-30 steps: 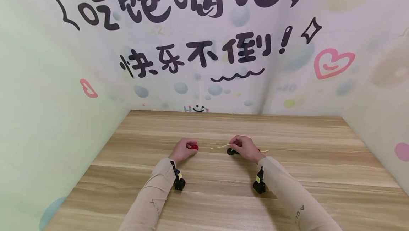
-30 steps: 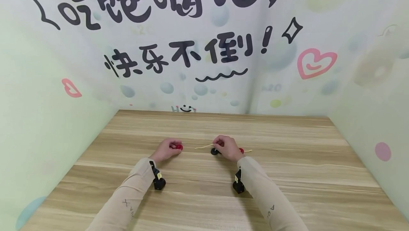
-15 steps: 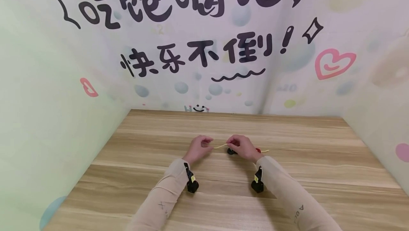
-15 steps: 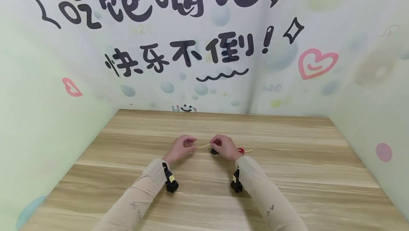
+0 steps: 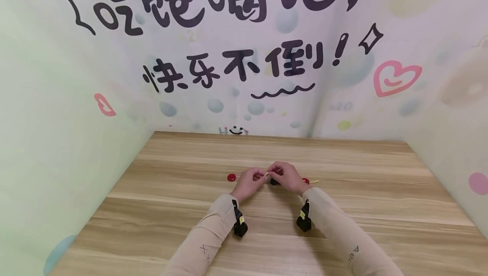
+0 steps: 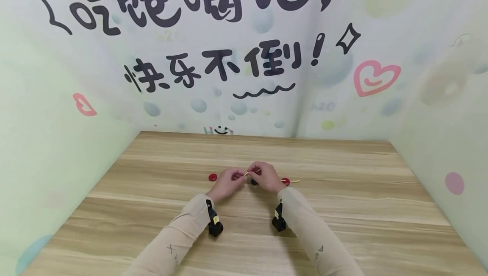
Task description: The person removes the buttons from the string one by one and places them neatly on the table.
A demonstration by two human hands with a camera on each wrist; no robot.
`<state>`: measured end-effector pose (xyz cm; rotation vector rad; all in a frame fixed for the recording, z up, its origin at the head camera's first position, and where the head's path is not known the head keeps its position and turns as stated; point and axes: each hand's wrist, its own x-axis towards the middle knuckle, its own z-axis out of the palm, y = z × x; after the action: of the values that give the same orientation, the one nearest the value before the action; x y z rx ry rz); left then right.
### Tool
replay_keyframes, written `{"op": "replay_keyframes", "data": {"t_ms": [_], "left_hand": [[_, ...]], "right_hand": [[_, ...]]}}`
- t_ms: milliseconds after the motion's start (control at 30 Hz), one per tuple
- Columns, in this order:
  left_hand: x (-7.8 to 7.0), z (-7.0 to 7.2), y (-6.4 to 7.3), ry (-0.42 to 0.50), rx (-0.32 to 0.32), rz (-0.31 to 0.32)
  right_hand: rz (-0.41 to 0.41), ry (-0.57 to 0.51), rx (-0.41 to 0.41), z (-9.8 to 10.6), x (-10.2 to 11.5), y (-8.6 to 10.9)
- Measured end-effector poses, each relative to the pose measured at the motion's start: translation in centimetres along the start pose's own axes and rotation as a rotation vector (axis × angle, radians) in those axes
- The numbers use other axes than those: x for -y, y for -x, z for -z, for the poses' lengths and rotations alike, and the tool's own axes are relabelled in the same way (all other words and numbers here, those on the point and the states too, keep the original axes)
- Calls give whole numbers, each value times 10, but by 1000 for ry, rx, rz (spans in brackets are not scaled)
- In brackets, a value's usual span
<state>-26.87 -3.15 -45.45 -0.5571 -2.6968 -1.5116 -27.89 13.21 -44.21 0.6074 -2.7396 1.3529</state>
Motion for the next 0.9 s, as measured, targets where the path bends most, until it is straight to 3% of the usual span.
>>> {"op": "replay_keyframes", "data": {"t_ms": [167, 400, 633, 767, 900], "left_hand": [[-6, 2, 0, 6, -36, 4], [-11, 4, -1, 51, -54, -14], [-10, 6, 2, 40, -75, -18], [-3, 6, 3, -2, -39, -26], [0, 5, 2, -27, 31, 15]], "right_hand": [[-12, 19, 2, -1, 0, -1], [34, 46, 31, -1, -1, 0], [48, 40, -8, 0, -8, 1], [33, 30, -50, 1, -12, 1], [48, 41, -73, 3, -12, 1]]}}
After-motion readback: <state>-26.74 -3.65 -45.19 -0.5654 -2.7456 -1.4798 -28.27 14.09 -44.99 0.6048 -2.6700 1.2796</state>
